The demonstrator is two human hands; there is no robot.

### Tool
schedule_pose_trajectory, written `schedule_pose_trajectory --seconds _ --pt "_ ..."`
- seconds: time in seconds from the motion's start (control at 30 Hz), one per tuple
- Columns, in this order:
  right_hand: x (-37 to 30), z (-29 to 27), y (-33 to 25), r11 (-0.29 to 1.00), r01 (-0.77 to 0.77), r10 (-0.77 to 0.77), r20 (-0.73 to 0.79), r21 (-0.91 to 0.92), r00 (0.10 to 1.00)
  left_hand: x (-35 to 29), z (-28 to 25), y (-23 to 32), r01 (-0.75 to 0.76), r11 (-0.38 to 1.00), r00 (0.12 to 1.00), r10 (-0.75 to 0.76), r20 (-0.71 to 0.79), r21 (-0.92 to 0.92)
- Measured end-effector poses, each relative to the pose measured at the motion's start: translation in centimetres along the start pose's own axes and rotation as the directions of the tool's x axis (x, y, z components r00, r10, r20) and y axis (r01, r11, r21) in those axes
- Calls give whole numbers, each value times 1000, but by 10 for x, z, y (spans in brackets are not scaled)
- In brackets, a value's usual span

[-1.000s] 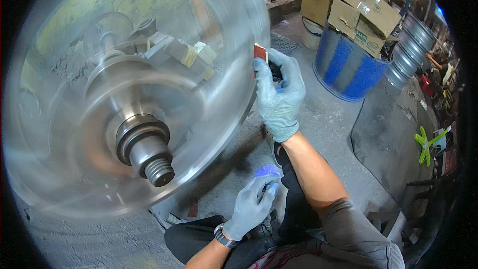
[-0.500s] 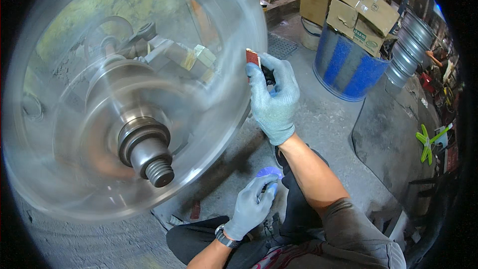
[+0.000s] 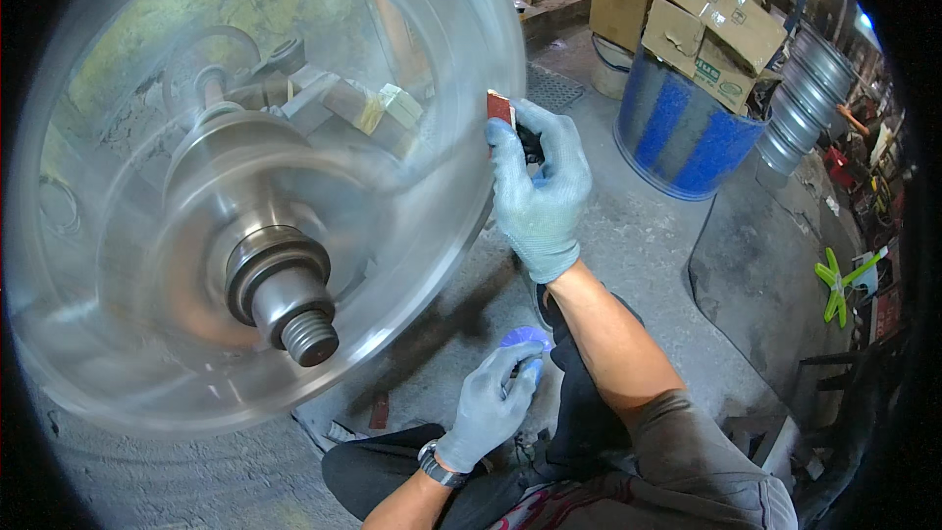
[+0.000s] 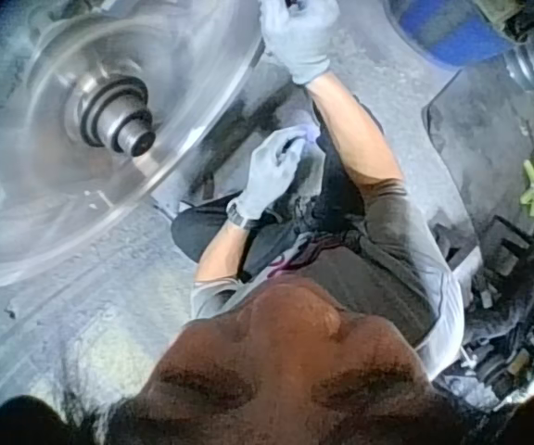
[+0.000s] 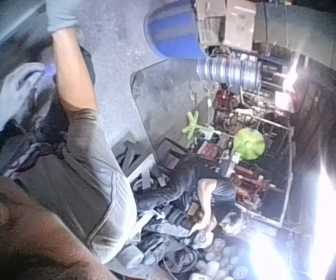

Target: The person holds a sanding block against a spinning car wheel mounted on a lathe, moving the block along the rim and spokes to smooth the surface. The person pauses briefly to inspect the wheel before resuming sanding.

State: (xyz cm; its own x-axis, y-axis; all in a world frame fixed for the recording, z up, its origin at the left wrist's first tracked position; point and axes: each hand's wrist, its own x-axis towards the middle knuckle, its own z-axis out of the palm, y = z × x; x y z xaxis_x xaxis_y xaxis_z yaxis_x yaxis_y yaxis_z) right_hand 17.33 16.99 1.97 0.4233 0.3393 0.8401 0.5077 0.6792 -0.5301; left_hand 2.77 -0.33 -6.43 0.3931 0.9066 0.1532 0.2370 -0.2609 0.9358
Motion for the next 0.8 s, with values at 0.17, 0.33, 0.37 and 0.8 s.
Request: schedule_pose_trajectory --seconds 0.17,0.33,0.37,0.8 --pt "0 0 1 1000 -19 19 -8 -10 1000 0 -1 1 13 1000 1000 -13 0 -13" --pt "2 -2 0 996 -89 89 7 25 996 0 -1 0 17 1000 1000 -17 11 -16" --pt "1 -1 1 992 -115 115 -2 47 993 0 -1 0 17 1000 1000 -17 11 -16" --pt "4 -4 3 995 -94 95 -8 30 995 -1 0 1 25 999 1000 -25 18 -24"
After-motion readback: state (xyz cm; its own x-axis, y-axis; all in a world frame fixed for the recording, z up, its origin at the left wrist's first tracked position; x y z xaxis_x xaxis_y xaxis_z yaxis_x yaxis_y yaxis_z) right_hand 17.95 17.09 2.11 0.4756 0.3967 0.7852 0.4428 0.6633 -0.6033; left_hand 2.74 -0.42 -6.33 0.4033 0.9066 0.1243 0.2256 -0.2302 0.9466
